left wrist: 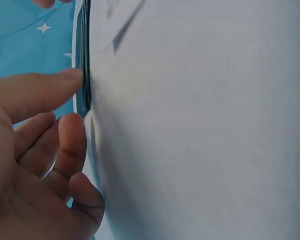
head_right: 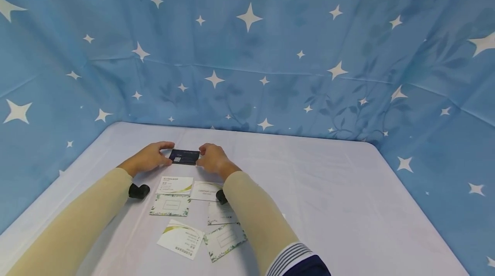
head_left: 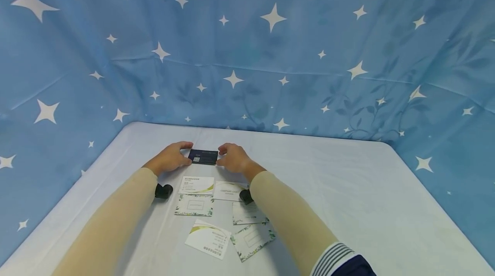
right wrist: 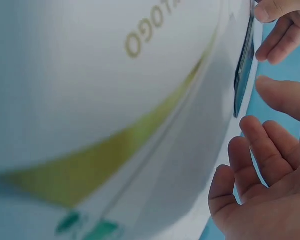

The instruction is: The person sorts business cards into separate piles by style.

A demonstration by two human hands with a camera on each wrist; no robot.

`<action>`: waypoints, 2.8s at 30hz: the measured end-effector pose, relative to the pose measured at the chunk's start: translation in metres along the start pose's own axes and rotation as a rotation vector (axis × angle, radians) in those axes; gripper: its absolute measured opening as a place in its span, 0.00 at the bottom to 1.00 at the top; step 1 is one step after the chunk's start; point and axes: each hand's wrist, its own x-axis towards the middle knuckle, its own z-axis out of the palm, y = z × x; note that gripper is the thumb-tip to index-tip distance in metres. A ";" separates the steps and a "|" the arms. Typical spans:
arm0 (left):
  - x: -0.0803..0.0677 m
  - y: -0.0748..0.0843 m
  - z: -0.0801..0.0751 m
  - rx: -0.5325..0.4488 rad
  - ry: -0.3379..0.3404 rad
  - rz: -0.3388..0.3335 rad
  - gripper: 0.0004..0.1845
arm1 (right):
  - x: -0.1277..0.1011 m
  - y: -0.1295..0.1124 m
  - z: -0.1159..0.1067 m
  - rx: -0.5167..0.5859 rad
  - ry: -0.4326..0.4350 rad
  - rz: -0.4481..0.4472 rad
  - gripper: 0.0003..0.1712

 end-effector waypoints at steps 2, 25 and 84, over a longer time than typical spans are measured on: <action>-0.002 0.002 -0.001 -0.005 0.008 0.012 0.37 | -0.004 0.000 -0.004 0.007 -0.007 -0.011 0.29; -0.048 0.055 0.039 0.050 -0.098 0.250 0.34 | -0.084 0.031 -0.047 0.015 -0.089 -0.127 0.31; 0.014 0.086 0.048 0.252 -0.089 0.114 0.30 | -0.038 0.057 -0.054 -0.087 -0.003 -0.015 0.31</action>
